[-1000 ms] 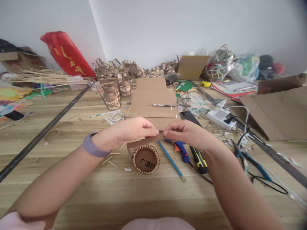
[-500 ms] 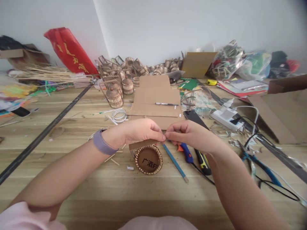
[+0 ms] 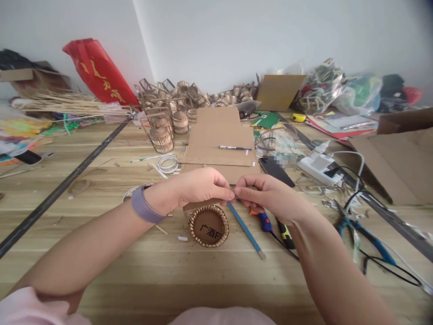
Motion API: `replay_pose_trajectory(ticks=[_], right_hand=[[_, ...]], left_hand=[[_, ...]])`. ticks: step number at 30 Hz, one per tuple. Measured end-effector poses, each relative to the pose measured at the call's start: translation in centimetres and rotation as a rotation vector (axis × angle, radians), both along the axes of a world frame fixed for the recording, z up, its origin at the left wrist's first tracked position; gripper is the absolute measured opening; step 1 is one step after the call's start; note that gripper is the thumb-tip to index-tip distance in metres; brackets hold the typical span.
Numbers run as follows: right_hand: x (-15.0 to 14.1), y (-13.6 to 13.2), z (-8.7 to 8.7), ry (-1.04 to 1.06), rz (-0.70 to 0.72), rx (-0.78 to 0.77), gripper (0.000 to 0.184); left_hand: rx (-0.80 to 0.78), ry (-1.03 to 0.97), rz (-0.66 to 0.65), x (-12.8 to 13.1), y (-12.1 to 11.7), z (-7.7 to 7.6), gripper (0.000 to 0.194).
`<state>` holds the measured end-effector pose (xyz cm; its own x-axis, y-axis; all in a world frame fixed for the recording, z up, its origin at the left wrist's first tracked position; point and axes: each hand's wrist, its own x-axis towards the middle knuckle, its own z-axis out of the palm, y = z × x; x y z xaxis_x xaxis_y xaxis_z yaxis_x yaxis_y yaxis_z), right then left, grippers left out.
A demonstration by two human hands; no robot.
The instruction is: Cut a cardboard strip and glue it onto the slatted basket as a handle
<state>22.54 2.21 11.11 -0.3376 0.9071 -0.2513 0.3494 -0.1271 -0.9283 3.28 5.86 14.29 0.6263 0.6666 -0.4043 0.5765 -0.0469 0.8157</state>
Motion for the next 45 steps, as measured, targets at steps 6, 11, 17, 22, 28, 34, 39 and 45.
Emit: replay_pose_trajectory(ticks=[6,11,17,22,28,34,39,45], right_hand=[[-0.1,-0.4,-0.9,0.130,-0.005,-0.044,0.039],[-0.3,-0.6,-1.3,0.215,0.023,-0.083,0.045],[-0.3,-0.8,-1.7,0.346,0.043,-0.139,0.050],[-0.6,-0.6,-2.9,0.511,0.109,-0.183,0.053],[-1.2,-0.6,-4.4,0.535,-0.054,-0.130,0.051],[-1.8,-1.2,-4.6,0.317,-0.265,0.275,0.045],[-1.7,-2.1,-4.6,0.206,-0.263,0.460,0.038],[-1.7,-2.6,-5.3,0.255,-0.207,0.451,0.027]], left_hand=[[-0.006,-0.010,-0.018,-0.1,-0.1,-0.4,0.020],[-0.035,-0.048,-0.038,-0.1,-0.1,-0.7,0.021],[-0.039,-0.092,-0.082,-0.4,0.2,-1.0,0.024],[-0.116,-0.150,-0.101,-0.6,0.3,-1.0,0.030],[-0.154,-0.154,-0.072,-0.3,0.1,-0.6,0.031],[-0.150,-0.101,-0.019,0.0,-0.1,-0.1,0.028],[-0.100,-0.091,-0.023,0.0,-0.1,-0.3,0.025],[-0.046,-0.107,-0.056,-0.2,-0.1,-0.5,0.033]])
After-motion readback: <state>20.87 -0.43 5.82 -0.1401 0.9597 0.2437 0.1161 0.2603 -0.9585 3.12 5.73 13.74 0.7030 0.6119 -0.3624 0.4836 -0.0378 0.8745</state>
